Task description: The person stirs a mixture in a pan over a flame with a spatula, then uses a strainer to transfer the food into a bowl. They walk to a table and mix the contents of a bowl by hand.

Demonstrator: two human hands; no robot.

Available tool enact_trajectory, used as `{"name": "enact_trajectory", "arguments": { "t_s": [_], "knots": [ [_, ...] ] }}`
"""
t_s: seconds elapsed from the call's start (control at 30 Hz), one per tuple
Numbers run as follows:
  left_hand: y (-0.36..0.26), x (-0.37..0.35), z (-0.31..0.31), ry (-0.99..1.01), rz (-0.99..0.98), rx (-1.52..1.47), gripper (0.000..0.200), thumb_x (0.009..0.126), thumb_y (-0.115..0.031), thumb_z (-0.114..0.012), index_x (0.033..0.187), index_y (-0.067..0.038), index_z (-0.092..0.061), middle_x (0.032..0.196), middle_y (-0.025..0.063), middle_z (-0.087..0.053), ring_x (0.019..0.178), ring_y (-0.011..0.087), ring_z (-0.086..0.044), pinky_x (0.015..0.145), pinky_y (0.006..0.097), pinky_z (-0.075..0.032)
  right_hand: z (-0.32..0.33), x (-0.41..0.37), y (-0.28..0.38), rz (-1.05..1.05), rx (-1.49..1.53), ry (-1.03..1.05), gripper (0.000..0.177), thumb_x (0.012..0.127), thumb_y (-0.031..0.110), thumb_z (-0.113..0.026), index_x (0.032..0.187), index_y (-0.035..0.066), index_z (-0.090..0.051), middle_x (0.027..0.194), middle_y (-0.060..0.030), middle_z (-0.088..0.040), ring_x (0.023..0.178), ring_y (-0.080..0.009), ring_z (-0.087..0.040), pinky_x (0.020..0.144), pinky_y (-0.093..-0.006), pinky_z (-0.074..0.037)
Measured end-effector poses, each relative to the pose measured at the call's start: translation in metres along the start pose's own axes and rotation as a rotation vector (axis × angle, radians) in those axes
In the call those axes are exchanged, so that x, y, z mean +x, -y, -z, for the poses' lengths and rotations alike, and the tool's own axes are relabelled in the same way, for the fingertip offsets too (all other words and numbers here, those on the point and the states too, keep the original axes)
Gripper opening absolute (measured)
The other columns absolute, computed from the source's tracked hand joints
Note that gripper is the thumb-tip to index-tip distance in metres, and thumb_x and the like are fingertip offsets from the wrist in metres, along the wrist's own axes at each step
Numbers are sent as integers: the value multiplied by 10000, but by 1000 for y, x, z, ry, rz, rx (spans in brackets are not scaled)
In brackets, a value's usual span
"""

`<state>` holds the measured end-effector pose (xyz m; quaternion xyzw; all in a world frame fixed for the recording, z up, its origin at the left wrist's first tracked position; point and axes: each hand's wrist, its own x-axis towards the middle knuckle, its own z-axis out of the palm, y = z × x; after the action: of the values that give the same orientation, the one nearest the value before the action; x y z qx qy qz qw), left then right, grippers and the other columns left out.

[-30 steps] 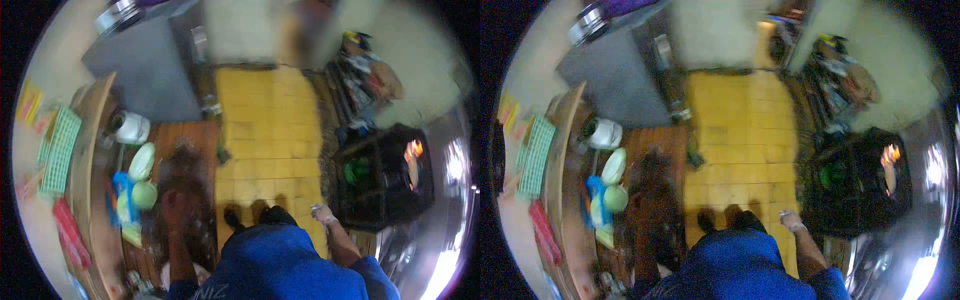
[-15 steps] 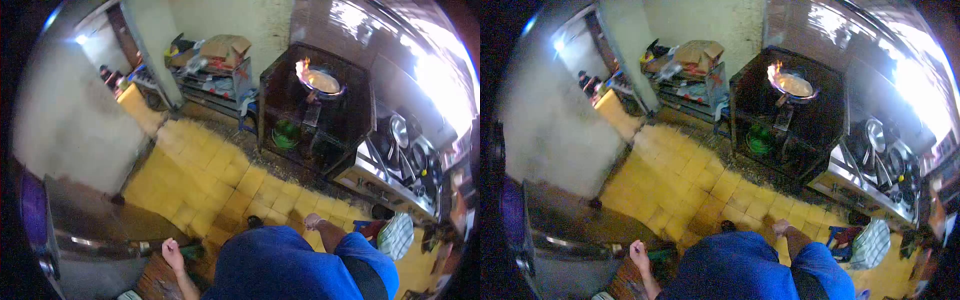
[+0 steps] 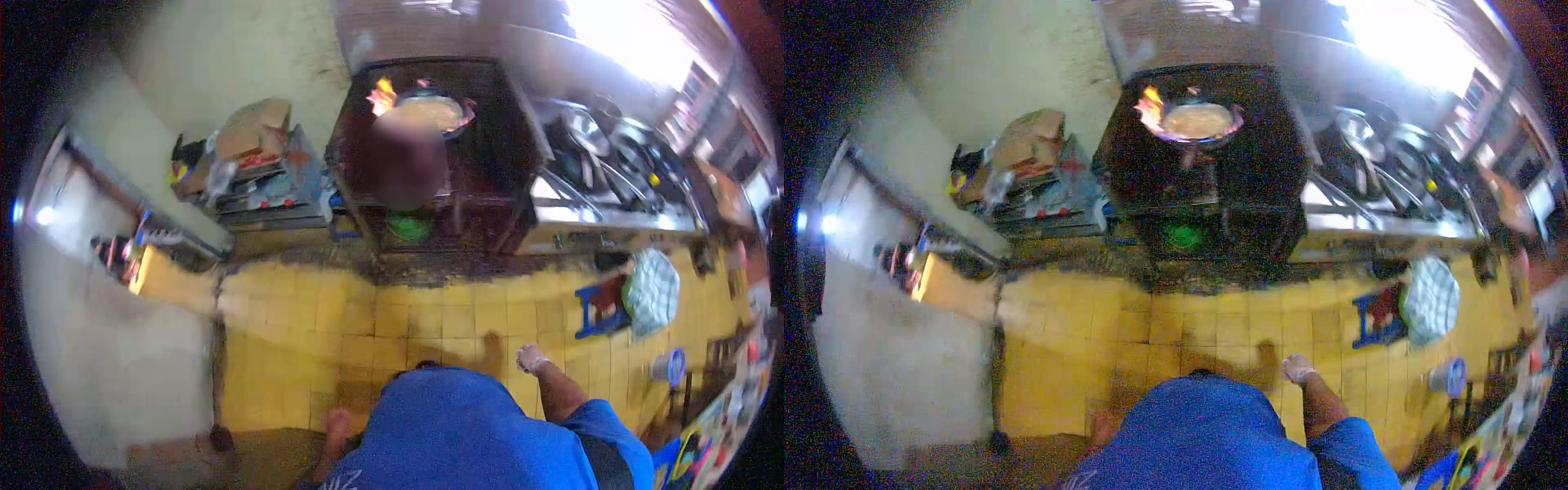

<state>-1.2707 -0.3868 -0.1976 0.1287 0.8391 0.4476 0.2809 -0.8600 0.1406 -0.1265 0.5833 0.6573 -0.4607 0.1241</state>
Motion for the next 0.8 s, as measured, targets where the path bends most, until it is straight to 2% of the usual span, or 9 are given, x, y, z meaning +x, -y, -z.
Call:
{"name": "enact_trajectory", "arguments": {
  "t_s": [0.03,0.2,0.27,0.3,0.4,0.43,0.63,0.67,0.8],
  "knots": [
    [-5,-5,0,127,83,80,232,804,-252,-560,685,-54,-573,646,57,-551,619,192,-522,555,342,-425,-13,0,-50,228,-108,3,199,714,232,-586,666,46,-635,719,-176,-630,690,-310,-617,648,-410,-492],
    [-7,8,11,429,226,250,213,810,-291,-523,736,-97,-570,668,54,-562,586,212,-524,513,352,-432,-15,-125,-49,218,-721,189,167,719,185,-575,700,30,-634,715,-174,-630,658,-313,-615,598,-422,-499],
    [-10,24,16,439,236,209,209,812,-306,-508,756,-114,-569,677,53,-566,572,221,-525,496,357,-434,-37,-139,-70,-611,293,161,172,809,216,-545,853,50,-566,819,-103,-645,702,-196,-643,554,-360,-530],
    [-12,35,17,436,246,150,208,813,-314,-500,767,-123,-568,681,53,-569,565,225,-525,488,359,-436,-42,-142,-91,-308,114,358,167,804,220,-552,840,58,-565,802,-86,-650,698,-197,-644,554,-363,-531],
    [-28,81,17,444,342,-290,209,816,-337,-478,797,-148,-566,695,51,-575,545,237,-526,463,365,-440,-48,-127,-93,-593,279,265,146,779,211,-576,809,68,-572,762,-71,-653,677,-182,-641,543,-362,-527],
    [-35,95,19,458,394,-490,211,817,-345,-470,807,-157,-566,699,50,-577,539,241,-526,454,367,-441,-35,-119,-90,-126,-410,403,131,759,196,-580,764,65,-587,720,-87,-647,651,-188,-637,527,-350,-516],
    [-115,160,-17,735,645,-845,257,816,-405,-425,826,-201,-581,715,45,-592,537,248,-535,447,372,-445,71,7,-82,260,-518,-264,164,750,151,-498,722,67,-636,800,-165,-629,732,-334,-607,633,-432,-493],
    [-134,165,-38,741,399,-433,234,808,-380,-453,817,-186,-584,716,39,-593,541,238,-530,459,359,-444,89,41,-86,302,-366,-508,181,760,164,-488,704,70,-633,782,-174,-622,716,-350,-597,630,-445,-483],
    [-194,110,-87,507,-471,1234,156,775,-279,-564,782,-127,-593,723,17,-597,560,199,-510,509,310,-443,202,161,-77,215,-465,-624,164,756,160,-490,843,94,-613,802,-137,-577,798,-279,-583,693,-410,-461]
  ]
}}
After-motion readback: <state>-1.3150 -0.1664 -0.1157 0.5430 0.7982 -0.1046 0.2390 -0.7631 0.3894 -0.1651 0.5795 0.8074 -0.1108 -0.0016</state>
